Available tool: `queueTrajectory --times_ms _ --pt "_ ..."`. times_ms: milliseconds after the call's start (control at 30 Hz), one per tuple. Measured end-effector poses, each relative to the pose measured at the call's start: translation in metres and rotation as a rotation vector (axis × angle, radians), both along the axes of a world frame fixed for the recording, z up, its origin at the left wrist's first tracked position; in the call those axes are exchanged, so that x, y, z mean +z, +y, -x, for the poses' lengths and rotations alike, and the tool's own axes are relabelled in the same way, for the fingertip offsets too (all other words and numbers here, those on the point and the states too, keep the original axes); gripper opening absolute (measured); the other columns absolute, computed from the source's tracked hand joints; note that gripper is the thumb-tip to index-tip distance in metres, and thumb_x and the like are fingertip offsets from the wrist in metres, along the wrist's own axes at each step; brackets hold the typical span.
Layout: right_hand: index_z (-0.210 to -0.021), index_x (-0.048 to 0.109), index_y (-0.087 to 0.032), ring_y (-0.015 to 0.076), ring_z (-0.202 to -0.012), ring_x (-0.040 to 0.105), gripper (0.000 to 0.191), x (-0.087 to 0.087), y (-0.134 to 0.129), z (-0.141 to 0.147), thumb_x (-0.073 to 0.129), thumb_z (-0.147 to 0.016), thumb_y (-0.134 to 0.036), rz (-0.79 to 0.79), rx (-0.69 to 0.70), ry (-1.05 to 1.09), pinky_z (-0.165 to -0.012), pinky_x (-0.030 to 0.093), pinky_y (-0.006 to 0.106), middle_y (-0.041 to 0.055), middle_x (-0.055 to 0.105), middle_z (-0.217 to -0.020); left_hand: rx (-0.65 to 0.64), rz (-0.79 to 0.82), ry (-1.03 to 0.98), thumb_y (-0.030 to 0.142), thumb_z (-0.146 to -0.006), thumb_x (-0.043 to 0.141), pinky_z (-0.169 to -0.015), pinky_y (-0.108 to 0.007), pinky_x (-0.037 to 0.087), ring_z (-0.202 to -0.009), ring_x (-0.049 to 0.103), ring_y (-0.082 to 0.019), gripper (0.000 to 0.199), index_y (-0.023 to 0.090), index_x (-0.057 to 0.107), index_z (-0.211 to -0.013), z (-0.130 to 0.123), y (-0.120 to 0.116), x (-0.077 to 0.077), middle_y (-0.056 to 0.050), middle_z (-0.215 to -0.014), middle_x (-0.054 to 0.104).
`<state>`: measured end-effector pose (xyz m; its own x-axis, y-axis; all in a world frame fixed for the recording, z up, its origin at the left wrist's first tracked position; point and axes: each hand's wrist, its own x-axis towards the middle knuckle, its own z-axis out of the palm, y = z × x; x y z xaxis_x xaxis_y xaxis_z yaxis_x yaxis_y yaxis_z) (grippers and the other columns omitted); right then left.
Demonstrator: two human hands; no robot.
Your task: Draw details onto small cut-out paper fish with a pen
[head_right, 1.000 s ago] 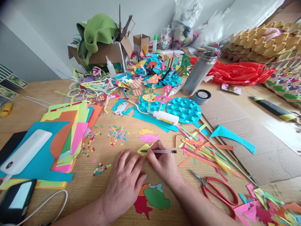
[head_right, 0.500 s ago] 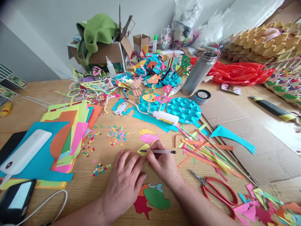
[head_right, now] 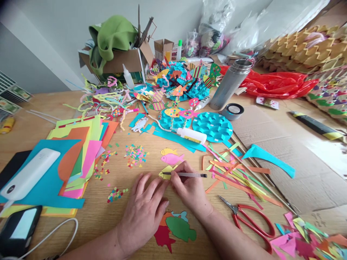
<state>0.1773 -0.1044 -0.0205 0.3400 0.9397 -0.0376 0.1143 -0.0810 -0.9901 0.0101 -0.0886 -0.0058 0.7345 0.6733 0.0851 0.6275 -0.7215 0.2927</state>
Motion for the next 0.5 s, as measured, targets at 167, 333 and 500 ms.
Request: queueTrajectory --times_ms 167,333,500 --pt "-0.071 0.047 -0.022 0.0109 -0.046 0.047 0.023 0.0007 0.0015 0.0005 0.058 -0.088 -0.032 0.004 -0.005 -0.019 -0.044 0.037 0.024 -0.0034 0.051 -0.056 0.001 -0.005 -0.006 0.032 -0.096 0.048 -0.114 -0.055 0.028 -0.127 0.039 -0.032 0.042 0.02 0.051 -0.135 0.0004 -0.0008 -0.0009 -0.005 -0.127 0.056" --pt "-0.071 0.048 -0.022 0.0111 -0.046 0.047 0.024 0.0007 0.0011 0.0002 0.058 -0.088 -0.034 0.01 0.007 -0.034 -0.044 0.037 0.024 -0.003 0.051 -0.057 0.008 -0.018 -0.009 0.032 -0.095 0.05 -0.114 -0.055 0.029 -0.128 0.038 -0.031 0.044 0.021 0.048 -0.137 0.0006 -0.0011 -0.0016 -0.004 -0.128 0.056" --pt "-0.072 0.047 -0.022 0.0115 -0.047 0.048 0.026 0.0004 0.0004 0.0011 0.058 -0.089 -0.039 0.029 0.024 -0.014 -0.044 0.039 0.024 -0.0031 0.051 -0.056 0.01 -0.025 -0.005 0.033 -0.095 0.051 -0.113 -0.055 0.031 -0.128 0.039 -0.031 0.044 0.021 0.049 -0.137 0.0003 -0.0004 -0.0014 -0.005 -0.127 0.056"
